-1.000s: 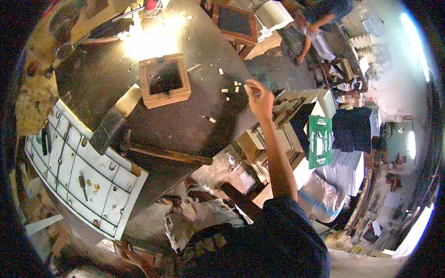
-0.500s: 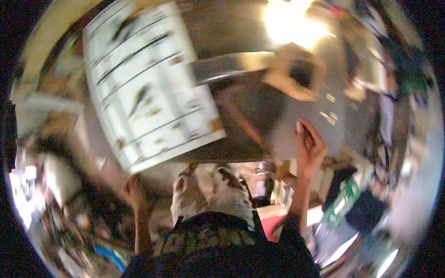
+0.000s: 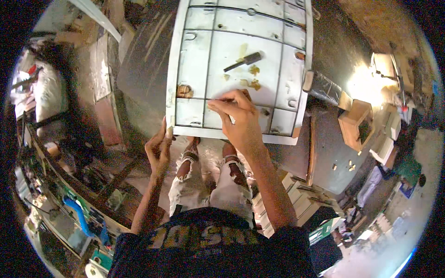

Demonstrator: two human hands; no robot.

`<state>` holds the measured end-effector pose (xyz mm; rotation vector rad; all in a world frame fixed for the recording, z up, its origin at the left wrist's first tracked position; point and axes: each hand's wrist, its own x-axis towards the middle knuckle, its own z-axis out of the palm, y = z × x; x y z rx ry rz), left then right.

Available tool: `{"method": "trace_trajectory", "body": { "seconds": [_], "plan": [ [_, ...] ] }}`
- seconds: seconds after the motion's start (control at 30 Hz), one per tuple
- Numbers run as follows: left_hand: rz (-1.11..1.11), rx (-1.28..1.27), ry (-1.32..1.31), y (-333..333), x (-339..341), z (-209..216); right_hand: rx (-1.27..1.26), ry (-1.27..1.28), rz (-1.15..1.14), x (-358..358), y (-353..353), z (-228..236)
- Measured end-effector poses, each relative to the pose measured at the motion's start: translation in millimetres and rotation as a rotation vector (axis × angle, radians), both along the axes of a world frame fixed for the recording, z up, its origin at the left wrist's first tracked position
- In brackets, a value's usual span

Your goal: The person positions small wooden blocks and metal components on a white frame, hammering them into place. The person then picks up a long metal ruler and uses it to measure or check the alignment of components on the frame.

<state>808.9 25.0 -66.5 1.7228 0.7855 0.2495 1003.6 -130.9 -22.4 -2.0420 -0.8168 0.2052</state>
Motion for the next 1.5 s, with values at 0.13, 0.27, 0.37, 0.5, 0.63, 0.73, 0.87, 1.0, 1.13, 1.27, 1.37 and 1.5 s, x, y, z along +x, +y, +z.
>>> {"method": "trace_trajectory", "body": {
  "seconds": [0.13, 0.27, 0.37, 0.5, 0.63, 0.73, 0.87, 1.0, 1.13, 1.27, 1.37, 1.5],
  "plan": [
    [0.005, 0.037, -0.021, 3, 8, 3, -0.107, -0.062, 0.053, 0, 2, -1],
    [0.006, -0.091, 0.037, 8, 8, 11, -0.157, -0.061, 0.069, 1, 3, 5],
    [-0.021, -0.069, 0.0, 11, 4, 4, -0.174, -0.059, 0.081, 1, 5, 9],
    [-0.006, -0.055, 0.004, 9, 6, 3, -0.197, -0.086, 0.104, 2, 7, 10],
    [0.013, -0.038, -0.039, 8, 6, 0, -0.236, -0.046, 0.174, 5, 8, 15],
    [-0.002, -0.053, -0.026, 8, 5, 2, -0.213, -0.116, 0.224, 10, 3, 8],
    [0.012, -0.085, -0.01, 8, 7, 3, -0.111, -0.112, 0.135, 10, 2, 3],
    [0.019, -0.069, -0.004, 6, 6, 4, -0.124, -0.11, 0.07, 6, 6, 9],
    [0.021, -0.043, -0.055, 6, 6, 0, -0.136, -0.116, 0.147, 9, 13, 15],
    [0.014, -0.074, -0.012, 6, 8, 4, -0.209, -0.098, 0.186, 11, 11, 13],
    [0.036, -0.094, -0.02, 5, 8, 7, -0.238, -0.075, 0.194, 13, 13, 15],
    [0.041, -0.083, -0.043, 3, 8, 7, -0.249, -0.056, 0.209, 15, 13, 17]
  ]
}}
